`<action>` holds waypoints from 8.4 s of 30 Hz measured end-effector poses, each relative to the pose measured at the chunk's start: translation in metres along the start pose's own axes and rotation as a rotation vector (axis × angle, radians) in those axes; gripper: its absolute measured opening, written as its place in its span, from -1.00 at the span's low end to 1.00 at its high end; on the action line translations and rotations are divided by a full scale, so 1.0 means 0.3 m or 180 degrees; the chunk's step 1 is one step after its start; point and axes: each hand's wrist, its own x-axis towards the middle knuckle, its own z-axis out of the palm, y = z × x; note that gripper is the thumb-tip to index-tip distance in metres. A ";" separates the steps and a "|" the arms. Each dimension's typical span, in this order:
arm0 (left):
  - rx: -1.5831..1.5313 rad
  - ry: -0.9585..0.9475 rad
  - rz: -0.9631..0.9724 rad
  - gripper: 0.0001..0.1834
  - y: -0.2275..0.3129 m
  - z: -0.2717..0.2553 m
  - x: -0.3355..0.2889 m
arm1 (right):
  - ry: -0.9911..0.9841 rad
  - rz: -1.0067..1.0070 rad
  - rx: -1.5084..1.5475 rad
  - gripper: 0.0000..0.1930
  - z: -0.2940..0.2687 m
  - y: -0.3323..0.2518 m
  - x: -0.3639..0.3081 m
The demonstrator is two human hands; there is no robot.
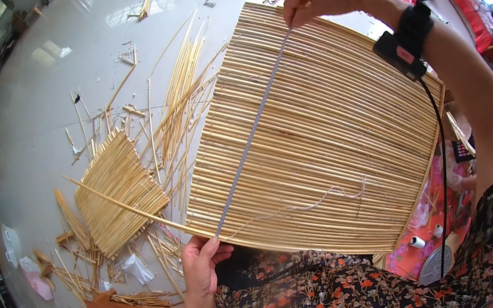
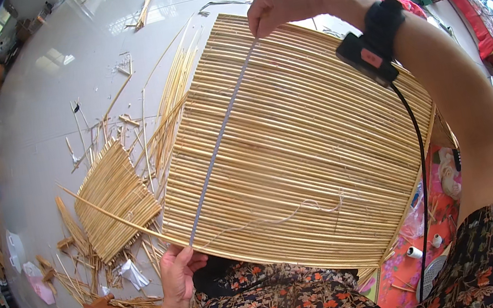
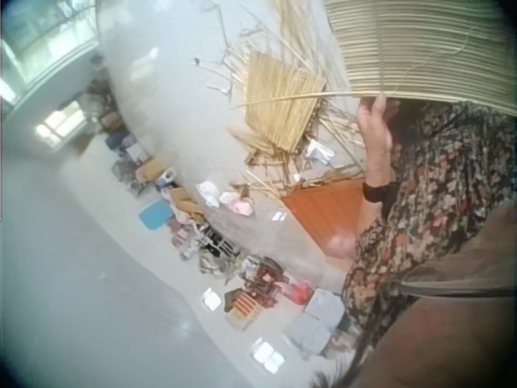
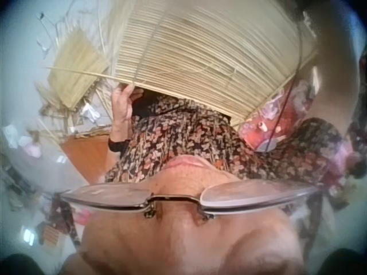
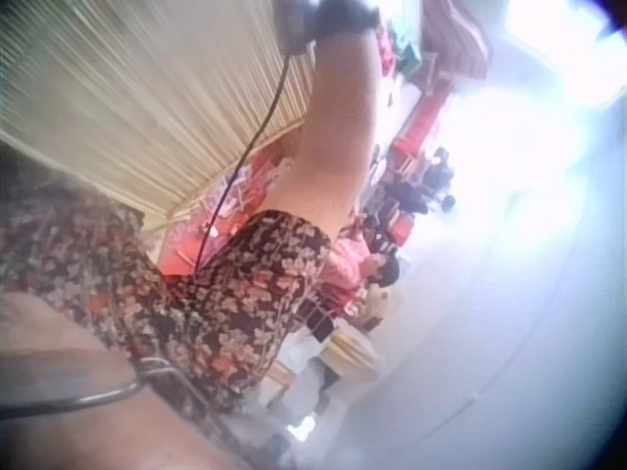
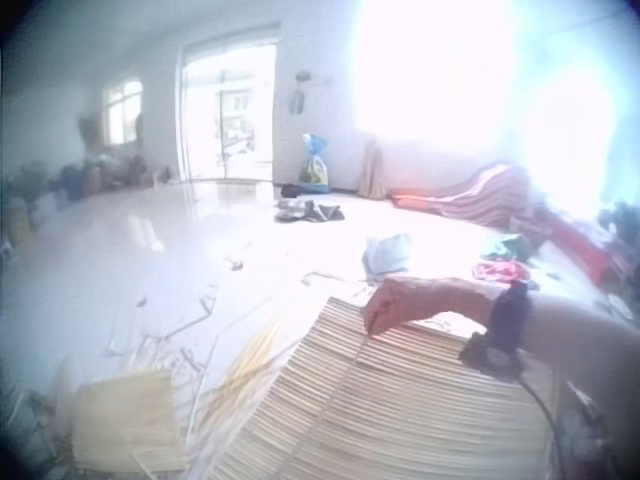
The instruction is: The person weaves a bamboo mat by hand, threading thin bamboo strips through a larger frame and securing them with string. They use pliers to trim excess material and a measuring tape to check dimensions.
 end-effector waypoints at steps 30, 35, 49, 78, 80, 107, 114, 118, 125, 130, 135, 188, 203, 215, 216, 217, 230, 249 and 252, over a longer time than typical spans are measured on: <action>-0.0077 0.0140 -0.0135 -0.82 0.036 0.031 -0.015 | -0.0357 0.0665 -0.0385 -0.80 -0.098 0.184 0.253; -0.0065 0.0153 -0.0111 -0.81 0.039 0.037 -0.018 | -0.0321 0.0710 -0.0346 -0.81 -0.100 0.188 0.247; -0.0102 0.0186 -0.0082 -0.83 0.038 0.042 -0.017 | -0.0335 0.0657 -0.0280 -0.83 -0.093 0.197 0.245; 0.0014 0.0228 -0.0034 -0.81 0.030 0.047 -0.025 | 0.0167 0.0191 -0.1183 -0.83 -0.063 0.151 0.194; 0.0088 0.0197 -0.0005 -0.76 0.014 0.024 -0.012 | 0.0446 -0.0259 -0.1462 -0.81 -0.077 0.132 0.154; 0.0310 0.0004 -0.0044 -0.70 0.021 0.030 0.002 | 0.0521 -0.0223 -0.0855 -0.84 -0.096 0.248 -0.204; 0.0260 0.0078 0.0013 -0.71 0.027 0.023 -0.056 | 0.0613 0.0497 -0.0328 -0.81 0.114 0.356 -0.593; 0.0291 -0.0239 -0.0043 -0.70 0.036 0.032 -0.014 | 0.0976 0.1055 -0.0161 -0.83 0.183 0.283 -0.846; 0.0374 -0.0198 -0.0118 -0.68 0.032 -0.010 -0.054 | 0.1040 0.0928 0.0299 -0.89 0.317 0.255 -0.875; 0.0901 -0.0564 -0.0244 -0.54 0.024 0.001 -0.127 | 0.1381 0.0855 0.0334 -0.92 0.446 0.192 -0.895; 0.0213 -0.1278 -0.0438 -0.18 -0.015 0.167 -0.214 | 0.1982 0.0592 0.0794 -0.93 0.631 0.098 -0.913; 0.1396 -0.1038 0.1013 -0.13 0.364 -0.036 0.177 | 0.1403 0.1211 0.1907 -0.98 0.559 -0.014 -0.982; 0.1415 -0.0358 0.0430 -0.59 0.299 -0.080 0.061 | 0.1381 0.1406 0.2204 -0.97 0.485 -0.068 -0.971; 0.1928 -0.0306 0.0539 -0.71 0.281 -0.060 0.048 | 0.1416 0.1504 0.2299 -0.95 0.471 -0.031 -1.001; 0.1931 -0.0275 0.0517 -0.71 0.275 -0.059 0.043 | 0.1424 0.1527 0.2318 -0.95 0.470 -0.031 -0.999; 0.1936 -0.0247 0.0495 -0.72 0.269 -0.057 0.039 | 0.1460 0.1517 0.2281 -0.94 0.467 -0.038 -0.992; 0.1879 0.0303 0.0288 -0.66 0.204 0.049 0.016 | 0.0863 0.1065 0.1340 -0.86 0.449 0.225 -0.973; 0.1721 0.0122 0.0241 -0.73 0.253 0.062 -0.003 | 0.0890 0.1188 0.2282 -0.83 0.437 0.158 -1.003; 0.1667 0.0130 0.0276 -0.73 0.249 0.055 -0.001 | 0.0911 0.1148 0.2310 -0.84 0.444 0.161 -1.001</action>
